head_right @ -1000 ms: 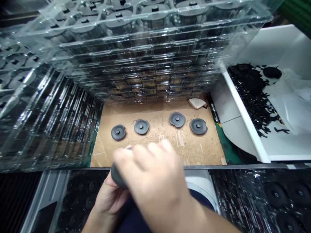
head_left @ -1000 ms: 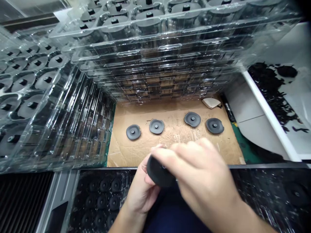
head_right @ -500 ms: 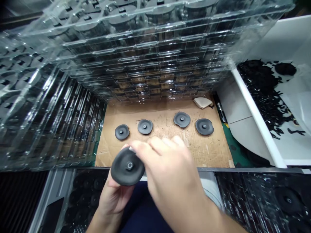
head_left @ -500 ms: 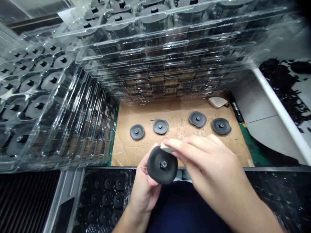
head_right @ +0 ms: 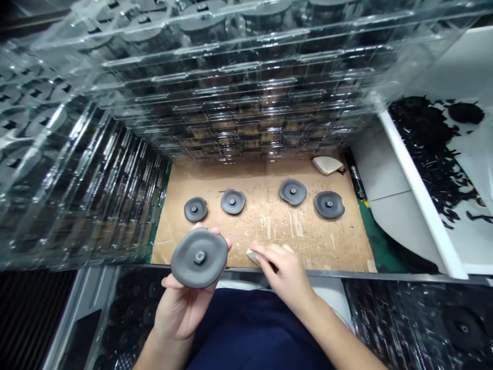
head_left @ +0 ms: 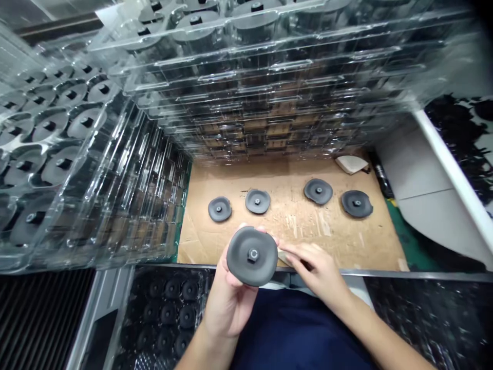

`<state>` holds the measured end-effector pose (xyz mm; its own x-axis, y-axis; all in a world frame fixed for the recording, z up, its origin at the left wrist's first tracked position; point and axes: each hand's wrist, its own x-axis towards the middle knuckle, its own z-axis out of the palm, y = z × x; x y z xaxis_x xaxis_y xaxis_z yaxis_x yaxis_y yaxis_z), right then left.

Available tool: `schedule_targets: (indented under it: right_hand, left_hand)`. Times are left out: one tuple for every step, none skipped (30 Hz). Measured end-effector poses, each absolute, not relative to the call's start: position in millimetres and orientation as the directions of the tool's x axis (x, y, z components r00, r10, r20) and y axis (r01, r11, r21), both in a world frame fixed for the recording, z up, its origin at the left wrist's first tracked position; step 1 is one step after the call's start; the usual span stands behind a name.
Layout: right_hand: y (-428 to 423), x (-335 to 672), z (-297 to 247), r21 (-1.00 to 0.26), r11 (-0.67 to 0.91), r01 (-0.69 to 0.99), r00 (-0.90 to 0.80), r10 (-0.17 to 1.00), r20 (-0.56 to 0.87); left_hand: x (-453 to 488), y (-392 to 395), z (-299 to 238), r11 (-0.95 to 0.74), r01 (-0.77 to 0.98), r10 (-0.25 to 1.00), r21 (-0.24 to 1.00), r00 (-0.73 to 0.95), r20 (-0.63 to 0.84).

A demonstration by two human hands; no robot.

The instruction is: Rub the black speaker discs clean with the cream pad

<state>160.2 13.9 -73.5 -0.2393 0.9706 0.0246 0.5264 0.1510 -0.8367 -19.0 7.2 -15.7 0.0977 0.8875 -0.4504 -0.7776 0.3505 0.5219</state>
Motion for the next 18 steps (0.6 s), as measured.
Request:
schedule_targets:
  right_hand:
    - [13.4, 159.8, -73.8, -0.835, 0.144, 0.532, -0.236, 0.972, 0.018]
    - [14.6, 159.1, -68.6, -0.833, 0.130, 0.537, -0.217, 0.976, 0.012]
    - [17.1, 158.3, -58.4, -0.835, 0.111, 0.539, -0.187, 0.982, 0.010]
    - [20.1, 156.9, -44.3, -0.838, 0.099, 0.537, -0.148, 0.989, 0.022]
    - [23.2, 154.8, -27.8, -0.841, 0.107, 0.531, -0.112, 0.992, 0.056]
    - [25.8, 151.7, -10.6, -0.841, 0.147, 0.520, -0.092, 0.989, 0.116]
    - [27.7, 147.7, 5.5, -0.828, 0.233, 0.510, -0.101, 0.972, 0.211]
    - [28.7, 143.0, 19.3, -0.798, 0.352, 0.489, -0.153, 0.935, 0.319]
    - [29.0, 138.1, 29.9, -0.764, 0.463, 0.449, -0.229, 0.886, 0.403]
    - [28.8, 133.5, 37.2, -0.739, 0.539, 0.404, -0.302, 0.841, 0.448]
    - [28.5, 129.7, 41.4, -0.741, 0.567, 0.360, -0.377, 0.815, 0.441]
    - [28.5, 126.6, 43.1, -0.768, 0.549, 0.332, -0.442, 0.809, 0.387]
    - [28.9, 124.2, 43.2, -0.799, 0.505, 0.326, -0.488, 0.814, 0.316]
    - [29.8, 122.2, 42.3, -0.816, 0.465, 0.344, -0.513, 0.821, 0.251]
    - [31.0, 120.4, 41.1, -0.810, 0.450, 0.377, -0.508, 0.831, 0.225]
    - [32.1, 118.8, 40.0, -0.783, 0.466, 0.411, -0.472, 0.844, 0.254]
    - [32.8, 117.6, 39.2, -0.741, 0.506, 0.441, -0.428, 0.844, 0.322]
    - [32.6, 117.2, 38.9, -0.703, 0.548, 0.452, -0.393, 0.831, 0.395]
  left_hand:
    - [-18.4, 7.5, -15.6, 0.350, -0.778, 0.887, 0.521, 0.097, -0.452]
    - [-17.5, 8.1, -15.2, 0.350, -0.780, 0.887, 0.519, 0.097, -0.452]
    - [-16.3, 8.9, -14.5, 0.354, -0.780, 0.885, 0.516, 0.102, -0.453]
    - [-14.8, 9.6, -13.5, 0.358, -0.780, 0.884, 0.514, 0.106, -0.456]
    - [-13.1, 10.1, -12.6, 0.359, -0.777, 0.883, 0.517, 0.103, -0.459]
    - [-11.5, 10.0, -11.7, 0.363, -0.771, 0.880, 0.524, 0.100, -0.464]
    - [-10.0, 9.5, -11.0, 0.369, -0.763, 0.879, 0.531, 0.100, -0.467]
    - [-9.0, 8.3, -10.6, 0.372, -0.755, 0.879, 0.539, 0.101, -0.465]
    - [-8.6, 6.6, -10.7, 0.372, -0.749, 0.883, 0.548, 0.103, -0.458]
    - [-8.7, 4.8, -11.3, 0.373, -0.745, 0.887, 0.554, 0.112, -0.447]
    - [-9.3, 2.9, -12.2, 0.377, -0.740, 0.890, 0.557, 0.123, -0.439]
    - [-10.1, 1.4, -13.3, 0.385, -0.734, 0.889, 0.560, 0.130, -0.440]
    - [-10.8, 0.3, -14.3, 0.396, -0.723, 0.883, 0.567, 0.130, -0.451]
    - [-11.1, -0.3, -15.0, 0.416, -0.709, 0.872, 0.569, 0.134, -0.470]
    - [-11.1, -0.2, -15.1, 0.438, -0.698, 0.859, 0.566, 0.141, -0.491]
    - [-10.6, 0.3, -14.5, 0.462, -0.684, 0.845, 0.564, 0.147, -0.514]
    - [-10.1, 1.1, -13.1, 0.482, -0.666, 0.833, 0.570, 0.147, -0.533]
    - [-9.8, 2.1, -11.0, 0.495, -0.648, 0.826, 0.578, 0.145, -0.544]
